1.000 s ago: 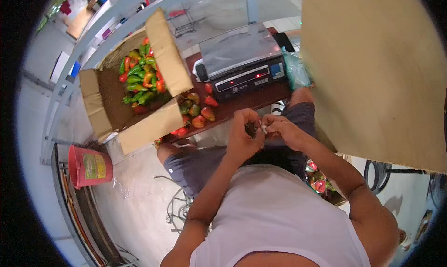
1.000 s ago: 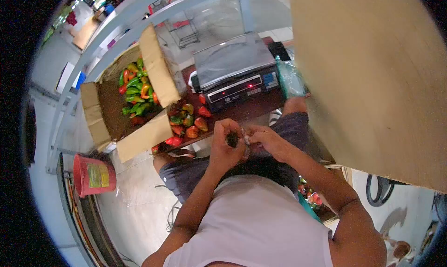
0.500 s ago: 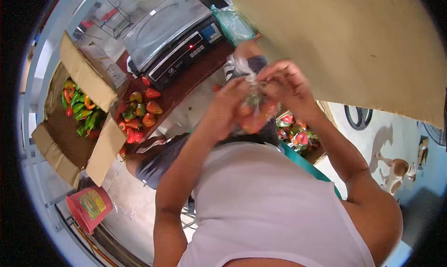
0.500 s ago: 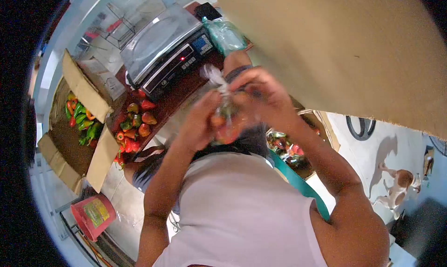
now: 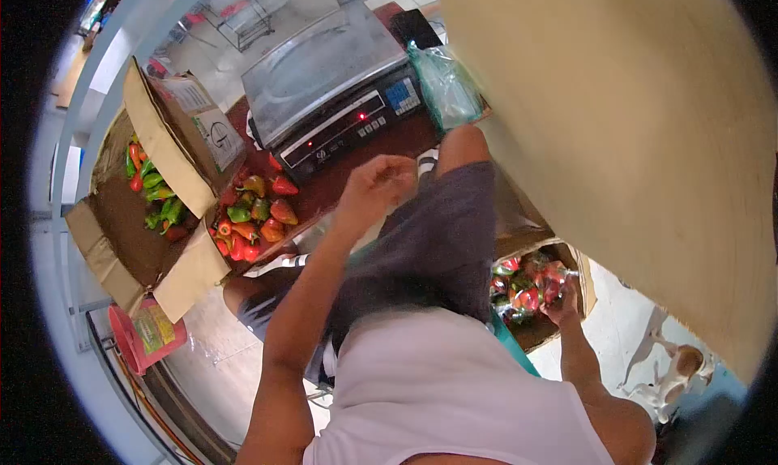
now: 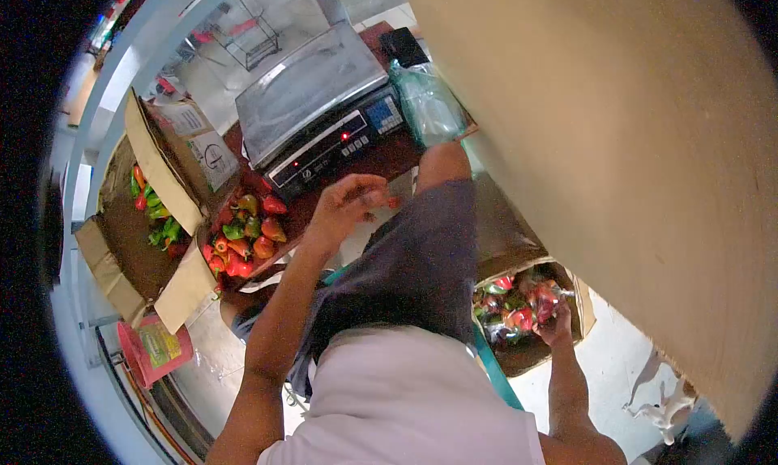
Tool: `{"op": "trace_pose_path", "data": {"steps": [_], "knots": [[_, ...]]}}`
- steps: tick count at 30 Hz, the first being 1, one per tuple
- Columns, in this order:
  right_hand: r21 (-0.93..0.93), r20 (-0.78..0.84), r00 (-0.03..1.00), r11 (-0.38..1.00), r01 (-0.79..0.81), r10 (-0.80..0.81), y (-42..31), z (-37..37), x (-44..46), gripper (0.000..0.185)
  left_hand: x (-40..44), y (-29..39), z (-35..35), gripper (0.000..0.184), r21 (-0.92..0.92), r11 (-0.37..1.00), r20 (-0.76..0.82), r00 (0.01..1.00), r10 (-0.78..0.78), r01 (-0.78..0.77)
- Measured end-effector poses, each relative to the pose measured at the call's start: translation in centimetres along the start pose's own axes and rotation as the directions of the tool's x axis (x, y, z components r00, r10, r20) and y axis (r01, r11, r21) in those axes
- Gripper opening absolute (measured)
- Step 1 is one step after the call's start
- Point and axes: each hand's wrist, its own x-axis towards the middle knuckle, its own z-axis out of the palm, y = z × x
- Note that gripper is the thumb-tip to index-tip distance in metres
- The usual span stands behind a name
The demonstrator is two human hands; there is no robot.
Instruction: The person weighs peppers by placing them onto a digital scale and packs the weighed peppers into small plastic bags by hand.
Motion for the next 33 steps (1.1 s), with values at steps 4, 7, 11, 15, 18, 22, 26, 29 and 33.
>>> {"op": "trace_pose_path", "data": {"steps": [4,7,11,15,18,22,26,29,33], "knots": [[-0.227,-0.208,0.9,0.914,0.336,-0.383,1.2,0.7,3.0,0.043,4.1,1.7,0.8,0.021,0.147,0.973,-0.158,0.967,0.201,-0.179],[-0.361,0.072,0.666,0.603,0.712,-0.743,3.8,1.6,7.1,0.032,9.7,3.3,5.7,0.017,0.487,0.654,0.231,0.808,0.542,-0.578],[-0.478,0.521,0.43,0.166,0.863,-0.737,2.3,19.2,-5.7,0.041,19.0,-0.6,8.1,0.016,0.87,0.26,0.309,0.875,0.373,-0.419],[-0.458,0.695,0.269,-0.121,0.881,-0.666,-0.3,25.6,-6.0,0.037,21.0,-1.3,7.1,0.016,0.882,0.254,0.303,0.89,0.341,-0.398],[-0.374,0.735,0.221,-0.112,0.92,-0.641,-1.5,32.6,-7.2,0.035,21.3,-1.5,6.7,0.014,0.87,0.286,0.286,0.885,0.367,-0.4],[-0.334,0.847,0.147,-0.294,0.896,-0.511,-3.8,40.8,-4.6,0.033,21.1,-0.9,6.0,0.016,0.83,0.432,0.191,0.908,0.373,-0.352],[-0.467,0.861,0.313,-0.381,0.798,-0.401,-4.0,45.0,-0.4,0.036,17.5,3.1,4.4,0.016,0.622,0.578,0.284,0.84,0.462,-0.528],[-0.411,0.907,0.288,-0.503,0.76,-0.307,-4.1,46.2,5.6,0.044,11.3,7.4,1.4,0.012,0.268,0.711,0.139,0.757,0.639,-0.65],[-0.283,0.959,0.205,-0.696,0.66,-0.195,-5.4,46.6,8.2,0.052,3.3,10.1,-3.8,0.012,-0.71,0.633,-0.093,0.932,0.35,-0.308]]}}
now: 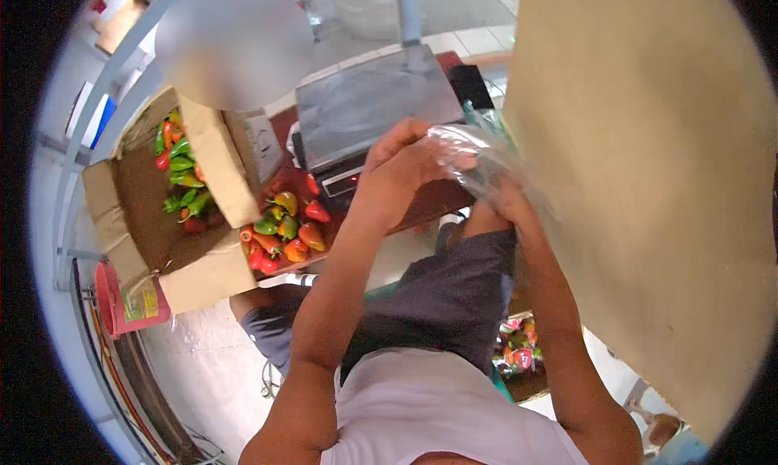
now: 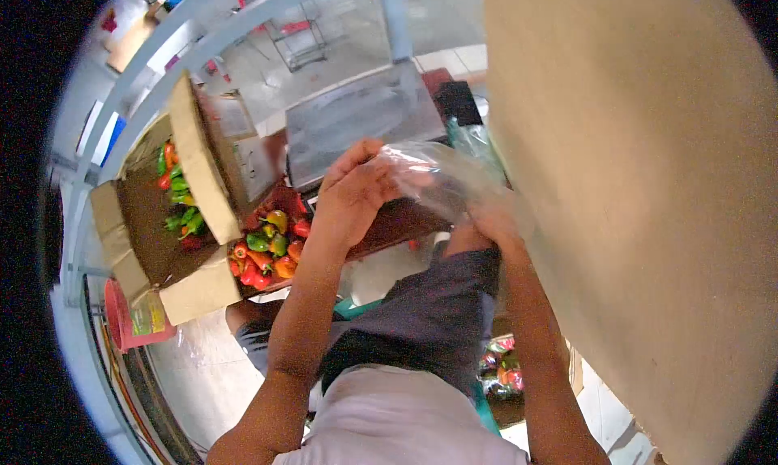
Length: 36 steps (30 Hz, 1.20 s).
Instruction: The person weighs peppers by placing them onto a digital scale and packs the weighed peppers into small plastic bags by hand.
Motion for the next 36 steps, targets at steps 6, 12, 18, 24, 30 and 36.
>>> {"op": "trace_pose_path", "data": {"steps": [6,12,18,24,30,36], "knots": [[0.615,0.072,0.997,0.788,-0.032,-0.015,-14.3,-10.1,-6.5,0.062,-8.7,2.3,-4.1,0.014,-0.268,0.959,-0.121,0.984,-0.13,0.093],[0.884,0.072,0.935,-0.412,-0.221,-0.348,-26.2,-13.7,-7.8,0.079,-15.8,-0.9,-7.3,0.011,-0.022,0.985,-0.229,0.959,-0.169,0.169],[0.951,0.217,0.967,0.251,-0.179,-0.133,-28.1,-12.1,-6.3,0.04,-21.6,-2.3,-10.5,0.024,0.541,0.825,-0.351,0.935,0.045,0.164],[0.878,0.165,0.948,0.479,-0.014,-0.274,-32.6,-11.2,-8.0,0.043,-21.7,3.9,-3.1,0.045,0.993,-0.026,0.098,0.719,0.688,-0.112],[0.903,0.179,0.975,0.416,-0.11,-0.13,-32.3,-11.6,-7.8,0.043,-20.5,2.9,-6.4,0.008,0.626,0.745,-0.259,0.841,0.476,-0.229],[0.993,0.101,0.99,-0.044,-0.106,-0.102,-31.8,-11.5,-7.1,0.039,-21.7,2.1,-9.6,0.013,-0.029,0.978,-0.376,0.909,0.18,-0.206]]}}
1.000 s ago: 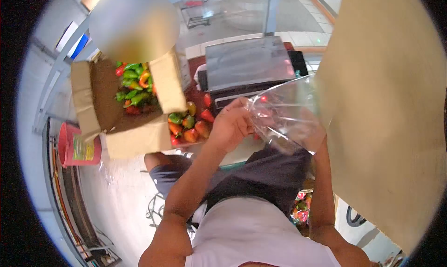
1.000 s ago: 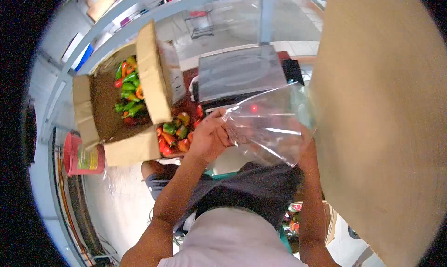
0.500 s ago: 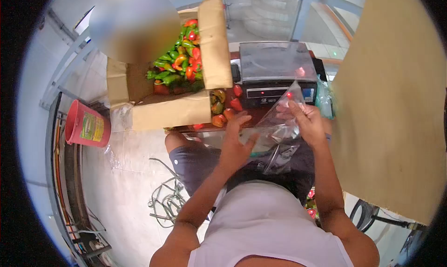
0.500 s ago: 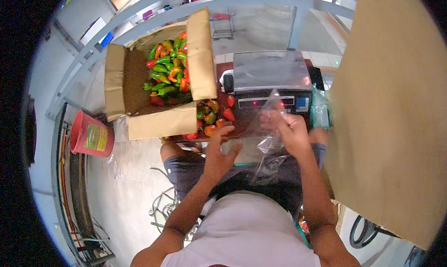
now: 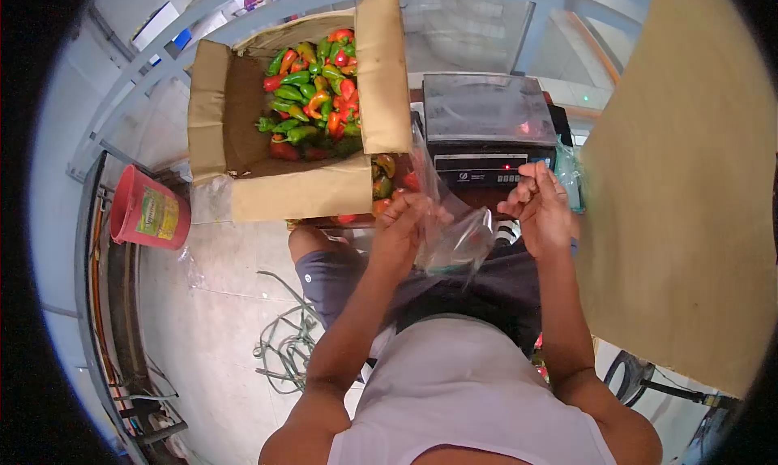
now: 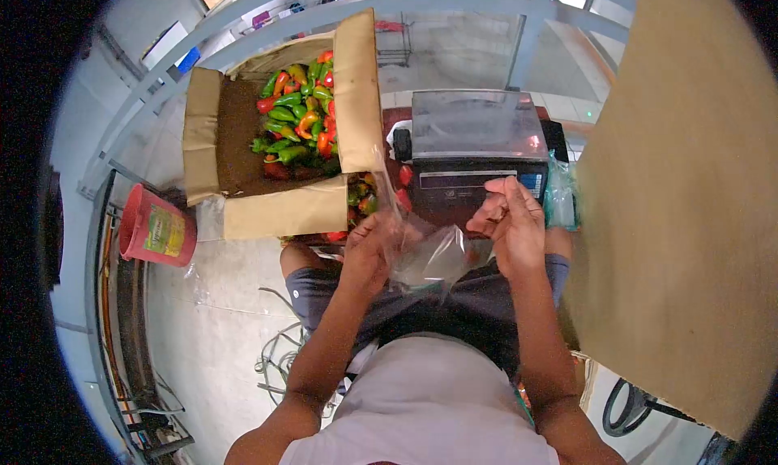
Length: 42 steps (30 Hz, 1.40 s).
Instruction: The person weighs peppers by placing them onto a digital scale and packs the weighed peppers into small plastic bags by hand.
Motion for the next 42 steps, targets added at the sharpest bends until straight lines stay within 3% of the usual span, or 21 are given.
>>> {"op": "trace_pose_path", "data": {"steps": [2,4,6,7,10,13,16,17,21,24,25,28,31,34,37,40,42], "knots": [[-0.292,-0.062,0.995,0.955,0.055,-0.076,-1.0,2.4,-0.3,0.039,-0.3,-0.3,-0.7,0.015,0.159,0.987,-0.031,0.999,0.035,-0.029],[-0.343,0.103,0.995,0.939,0.034,0.001,-1.2,4.2,-1.0,0.031,-1.3,0.3,1.1,0.015,0.394,0.91,-0.029,0.988,0.149,-0.126],[-0.431,0.285,0.956,0.9,0.069,0.064,-0.4,5.0,-2.0,0.028,-1.8,0.7,2.5,0.016,0.4,0.909,-0.023,0.99,0.137,-0.116],[-0.374,0.338,0.941,0.92,0.116,0.019,0.6,4.4,-1.6,0.021,-1.9,0.6,3.0,0.016,0.402,0.909,-0.02,0.991,0.132,-0.113],[-0.227,0.213,0.954,0.939,0.258,-0.211,2.5,5.4,-1.4,0.01,-2.2,-0.4,2.2,0.02,0.477,0.873,0.151,0.988,0.038,-0.106],[-0.442,0.123,0.906,0.796,0.414,-0.404,3.6,5.7,-1.7,0.007,-2.8,-1.1,2.7,0.024,0.39,0.919,0.059,0.995,-0.079,0.049],[-0.691,0.289,0.781,0.445,0.57,-0.553,1.4,5.8,-1.9,0.006,-3.2,2.2,2.9,0.023,0.528,0.846,-0.066,0.997,-0.035,0.065],[-0.703,0.307,0.781,0.424,0.572,-0.544,0.9,5.6,-1.9,0.006,-3.0,3.5,2.2,0.027,0.17,0.983,-0.006,0.998,-0.062,0.062],[-0.743,0.389,0.737,0.284,0.606,-0.553,-0.2,4.7,-1.7,0.007,-3.8,6.5,3.4,0.025,0.646,0.756,0.218,0.975,-0.048,-0.107],[-0.772,0.394,0.731,0.231,0.592,-0.557,-0.6,4.1,-1.7,0.009,-4.2,6.7,3.8,0.015,0.734,0.676,0.163,0.983,-0.086,-0.063],[-0.786,0.377,0.743,0.234,0.572,-0.553,-1.0,4.1,-1.9,0.009,-4.2,6.6,4.3,0.007,0.742,0.651,0.181,0.983,0.031,-0.157],[-0.791,0.392,0.76,0.232,0.566,-0.518,-1.5,4.4,-2.2,0.01,-4.4,6.2,4.9,0.01,0.789,0.606,0.123,0.992,0.0,-0.098],[-0.787,0.409,0.757,0.223,0.575,-0.51,-1.1,4.2,-2.2,0.01,-4.1,5.1,5.2,0.016,0.85,0.504,0.183,0.983,-0.01,-0.153],[-0.781,0.416,0.74,0.21,0.589,-0.528,-1.4,3.6,-1.9,0.011,-4.0,5.1,5.6,0.017,0.608,0.79,0.202,0.978,-0.06,-0.077],[-0.788,0.44,0.75,0.188,0.586,-0.493,-1.0,3.2,-2.0,0.012,-3.8,5.5,4.5,0.011,0.786,0.607,0.245,0.961,-0.129,-0.119],[-0.789,0.455,0.692,0.106,0.605,-0.561,-0.3,2.9,-1.3,0.013,-3.7,4.1,5.3,0.011,0.602,0.799,0.203,0.964,-0.17,0.014],[-0.806,0.402,0.664,0.101,0.583,-0.63,-0.3,2.9,-1.5,0.014,-3.4,3.7,4.9,0.012,0.67,0.74,0.169,0.982,-0.081,-0.054]]}}
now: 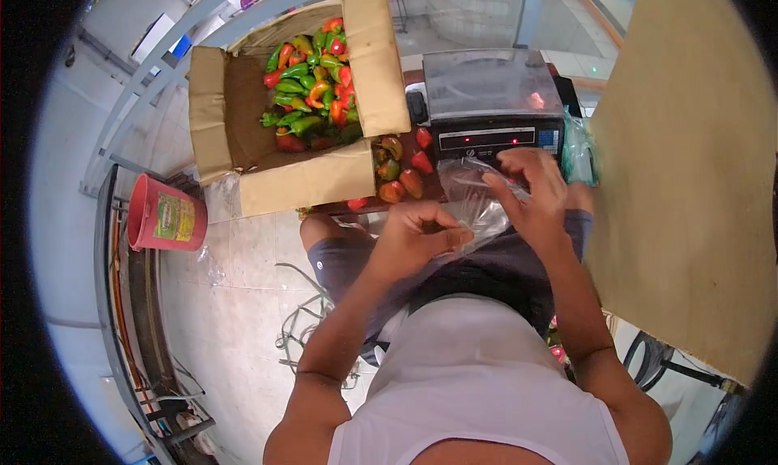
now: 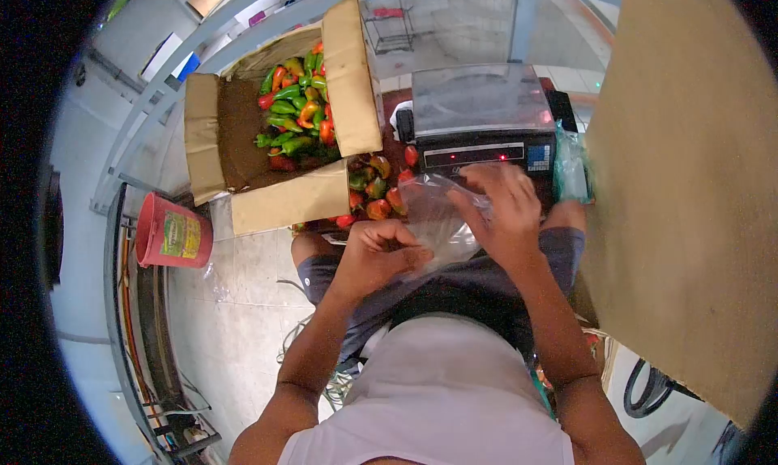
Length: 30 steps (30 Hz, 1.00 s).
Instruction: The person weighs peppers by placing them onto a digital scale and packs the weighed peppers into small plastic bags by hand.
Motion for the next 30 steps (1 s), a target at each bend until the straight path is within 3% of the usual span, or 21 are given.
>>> {"op": "trace_pose_path", "data": {"steps": [2,3,4,6,7,10,13,16,19,22,25,27,28,29,30], "knots": [[0.019,-0.077,0.993,0.996,-0.084,0.085,-0.9,-0.8,-0.5,0.016,0.2,-0.8,0.0,0.013,0.04,0.999,-0.058,0.998,0.029,-0.026],[0.101,0.033,0.996,0.992,-0.082,0.079,-0.9,-1.2,-1.0,0.02,0.4,-1.3,0.4,0.014,0.028,0.999,-0.071,0.997,0.03,-0.028],[0.201,0.212,0.958,0.951,-0.237,0.194,-1.4,-1.3,-1.6,0.02,0.5,-1.9,0.8,0.015,0.014,0.999,-0.08,0.996,0.03,-0.029],[0.299,0.559,0.762,0.778,-0.553,0.327,-2.9,-1.5,-2.2,0.022,1.0,-3.5,2.0,0.019,0.075,0.986,-0.102,0.982,0.159,-0.152],[0.297,0.612,0.679,0.677,-0.673,0.406,-3.2,-1.3,-2.5,0.025,1.1,-4.1,2.3,0.02,0.11,0.97,-0.111,0.968,0.227,-0.215],[0.313,0.699,0.57,0.532,-0.787,0.432,-1.1,-0.9,-4.0,0.023,0.3,-4.9,2.2,0.025,-0.111,0.994,-0.054,0.999,-0.007,0.001],[0.424,0.712,0.588,0.433,-0.795,0.383,-0.4,-0.4,-5.4,0.023,-0.6,-5.1,1.9,0.025,-0.375,0.917,-0.045,0.985,-0.164,0.135],[0.512,0.68,0.595,0.303,-0.804,0.429,-0.2,-0.6,-5.2,0.021,-0.8,-8.3,0.4,0.019,-0.63,0.757,0.028,0.98,-0.197,0.171],[0.66,0.735,0.549,-0.234,-0.714,0.398,0.5,0.4,-6.1,0.017,-1.3,-7.0,1.3,0.018,-0.687,0.698,-0.056,0.942,-0.33,0.203],[0.661,0.75,0.514,-0.508,-0.552,0.416,1.5,0.6,-6.5,0.013,-0.2,-4.4,1.8,0.017,-0.791,0.611,-0.285,0.857,-0.43,0.043],[0.576,0.681,0.572,0.148,-0.804,0.457,1.8,0.6,-6.9,0.013,0.0,-7.1,-0.6,0.012,-0.816,0.577,-0.27,0.906,-0.327,-0.034],[0.307,0.503,0.743,0.712,-0.632,0.442,1.5,1.0,-7.4,0.019,-0.4,-8.8,-0.6,0.011,-0.748,0.663,-0.112,0.981,-0.156,0.021],[0.09,0.431,0.819,0.884,-0.458,0.38,1.4,1.1,-7.6,0.022,-0.5,-9.1,-0.4,0.012,-0.708,0.705,-0.017,0.997,-0.078,0.043],[0.069,0.362,0.815,0.859,-0.507,0.452,1.6,1.1,-7.4,0.024,-0.7,-9.5,0.2,0.012,-0.428,0.903,-0.08,0.993,-0.087,0.045],[0.052,0.294,0.805,0.832,-0.552,0.516,2.2,1.1,-6.7,0.026,-0.8,-7.9,1.5,0.013,-0.1,0.993,-0.144,0.987,-0.072,0.058]]}}
